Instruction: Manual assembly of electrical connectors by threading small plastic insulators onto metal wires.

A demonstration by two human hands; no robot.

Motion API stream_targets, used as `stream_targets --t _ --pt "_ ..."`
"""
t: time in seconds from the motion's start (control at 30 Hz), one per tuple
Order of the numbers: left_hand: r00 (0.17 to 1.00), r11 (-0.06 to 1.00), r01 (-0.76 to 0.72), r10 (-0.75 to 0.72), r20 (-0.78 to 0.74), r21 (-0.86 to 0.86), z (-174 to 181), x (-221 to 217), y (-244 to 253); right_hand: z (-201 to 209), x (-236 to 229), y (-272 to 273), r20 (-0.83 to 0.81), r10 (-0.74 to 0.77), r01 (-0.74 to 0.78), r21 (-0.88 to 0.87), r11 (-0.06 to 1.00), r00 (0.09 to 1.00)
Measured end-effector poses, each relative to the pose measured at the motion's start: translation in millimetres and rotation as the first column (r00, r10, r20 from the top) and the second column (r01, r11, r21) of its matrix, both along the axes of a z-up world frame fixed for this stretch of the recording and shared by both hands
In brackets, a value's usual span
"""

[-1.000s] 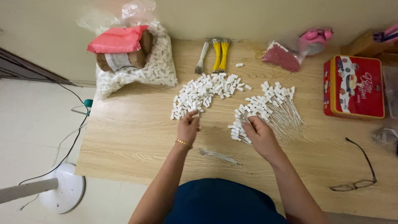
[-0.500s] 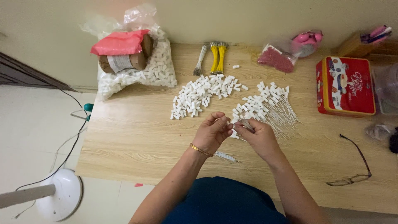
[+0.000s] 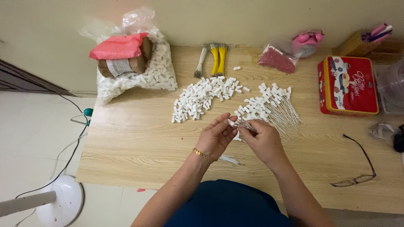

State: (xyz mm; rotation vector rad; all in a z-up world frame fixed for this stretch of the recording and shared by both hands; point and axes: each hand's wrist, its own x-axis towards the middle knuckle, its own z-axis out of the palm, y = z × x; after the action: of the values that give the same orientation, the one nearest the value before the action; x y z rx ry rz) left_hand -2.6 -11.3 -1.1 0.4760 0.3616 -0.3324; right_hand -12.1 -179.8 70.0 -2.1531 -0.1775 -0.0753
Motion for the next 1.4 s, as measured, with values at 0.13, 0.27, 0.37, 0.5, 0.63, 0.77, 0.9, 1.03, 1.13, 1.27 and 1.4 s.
stream_targets --t 0.13,0.27,0.37,0.5,0.63,0.77,0.9,1.03,1.13,1.27,1.4 --pt "1.000 1.000 -0.010 0.010 0.007 0.001 2 0 2 -1 2 -3 0.015 0.007 -0.007 -0.038 0.999 1.000" --pt "0.999 0.999 -0.027 0.026 0.033 0.025 7 -1 1 6 4 0 -0.015 0.017 -0.018 -0.066 0.998 1.000" --pt "0.997 0.994 -0.031 0.024 0.069 0.104 3 -1 -2 -1 7 -2 -0.040 0.022 -0.025 -0.087 0.996 0.999" --pt "0.995 0.987 -0.048 0.034 0.092 0.156 1 0 1 -11 9 1 -0.149 0.031 -0.038 -0.050 0.998 0.988" --pt "0.997 0.992 -0.046 0.038 0.067 0.118 -5 1 -2 -18 10 0 -0.231 0.011 -0.020 -0.039 0.999 0.973" --pt "0.999 0.985 -0.046 0.043 0.022 0.164 -8 2 -11 -19 10 0 -0.093 0.084 -0.090 -0.057 0.994 0.992" --pt "0.999 0.976 -0.048 0.049 0.002 0.213 -8 0 -19 -25 10 1 -0.049 0.086 -0.092 -0.135 0.987 0.995" --pt "0.998 0.969 -0.049 0.059 -0.035 0.242 -21 0 -22 -44 11 -4 -0.068 0.090 -0.098 -0.128 0.987 0.994" --pt "0.996 0.974 -0.037 0.053 -0.066 0.224 -31 -2 -25 -60 12 -7 -0.067 0.088 -0.099 -0.169 0.981 0.994" --pt "0.991 0.971 -0.036 0.065 -0.113 0.238 -50 -4 -28 -87 15 -12 -0.062 0.088 -0.103 -0.289 0.952 0.994" --pt "0.991 0.966 -0.006 0.041 -0.128 0.260 -60 -1 -27 -99 17 -19 -0.134 0.063 -0.098 -0.277 0.956 0.989"
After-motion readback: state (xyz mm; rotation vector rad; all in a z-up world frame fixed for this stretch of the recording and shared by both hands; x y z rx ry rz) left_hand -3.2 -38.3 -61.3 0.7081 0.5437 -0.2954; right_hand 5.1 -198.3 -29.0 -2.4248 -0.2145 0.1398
